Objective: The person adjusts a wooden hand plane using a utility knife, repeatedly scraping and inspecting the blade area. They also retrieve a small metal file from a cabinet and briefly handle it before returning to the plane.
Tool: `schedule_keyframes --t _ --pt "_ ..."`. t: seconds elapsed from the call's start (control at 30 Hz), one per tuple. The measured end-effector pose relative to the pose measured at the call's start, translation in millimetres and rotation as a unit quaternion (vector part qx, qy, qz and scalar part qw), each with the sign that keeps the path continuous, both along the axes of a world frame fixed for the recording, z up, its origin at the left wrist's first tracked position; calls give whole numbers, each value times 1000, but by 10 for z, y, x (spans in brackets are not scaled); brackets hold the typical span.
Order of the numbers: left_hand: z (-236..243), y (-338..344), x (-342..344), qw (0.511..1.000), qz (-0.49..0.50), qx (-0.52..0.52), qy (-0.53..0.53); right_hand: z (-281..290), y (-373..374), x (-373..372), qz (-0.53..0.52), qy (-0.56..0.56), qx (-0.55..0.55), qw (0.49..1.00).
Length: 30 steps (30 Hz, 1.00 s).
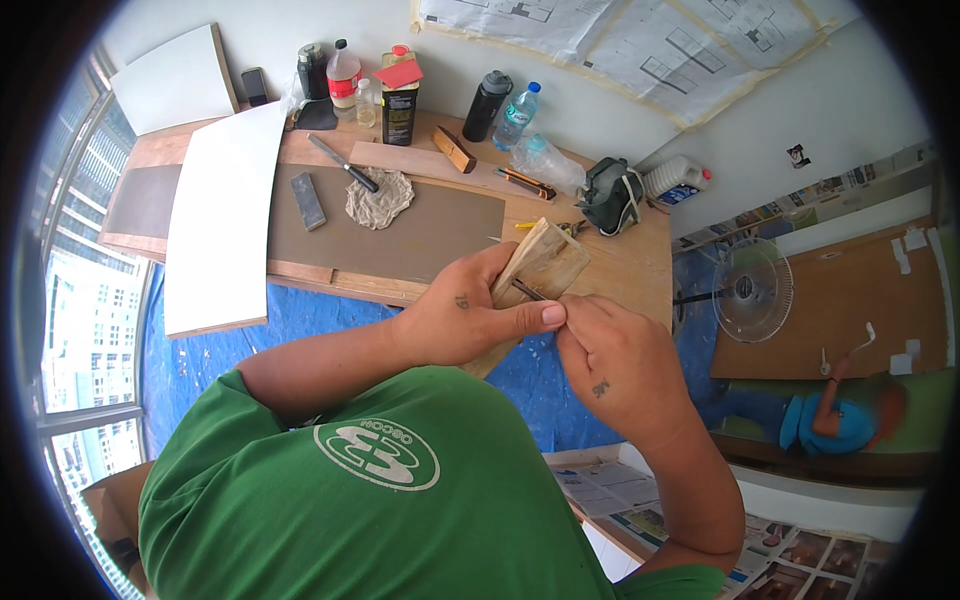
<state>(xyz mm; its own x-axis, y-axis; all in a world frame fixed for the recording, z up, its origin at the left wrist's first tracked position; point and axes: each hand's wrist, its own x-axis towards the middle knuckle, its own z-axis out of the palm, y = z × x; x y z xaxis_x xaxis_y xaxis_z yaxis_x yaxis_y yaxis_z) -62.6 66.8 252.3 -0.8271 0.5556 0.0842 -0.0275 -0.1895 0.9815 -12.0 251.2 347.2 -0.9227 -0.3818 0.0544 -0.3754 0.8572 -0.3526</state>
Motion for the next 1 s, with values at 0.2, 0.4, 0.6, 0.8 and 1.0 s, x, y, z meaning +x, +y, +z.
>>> schedule_keyframes --t 0.2,0.4,0.6,0.8,1.0 --pt "-31 18 6 999 40 2 28 36 -6 0 2 -5 25 1000" --pt "-35 7 21 999 42 -11 32 43 -14 2 8 7 46 999" --pt "-17 -47 36 994 15 -83 62 71 -27 -6 10 -12 102 995" --pt "17 -43 13 993 35 -53 104 156 -63 34 9 16 129 992" --pt "44 -98 -11 993 1 -112 29 250 -29 82 8 33 82 996"
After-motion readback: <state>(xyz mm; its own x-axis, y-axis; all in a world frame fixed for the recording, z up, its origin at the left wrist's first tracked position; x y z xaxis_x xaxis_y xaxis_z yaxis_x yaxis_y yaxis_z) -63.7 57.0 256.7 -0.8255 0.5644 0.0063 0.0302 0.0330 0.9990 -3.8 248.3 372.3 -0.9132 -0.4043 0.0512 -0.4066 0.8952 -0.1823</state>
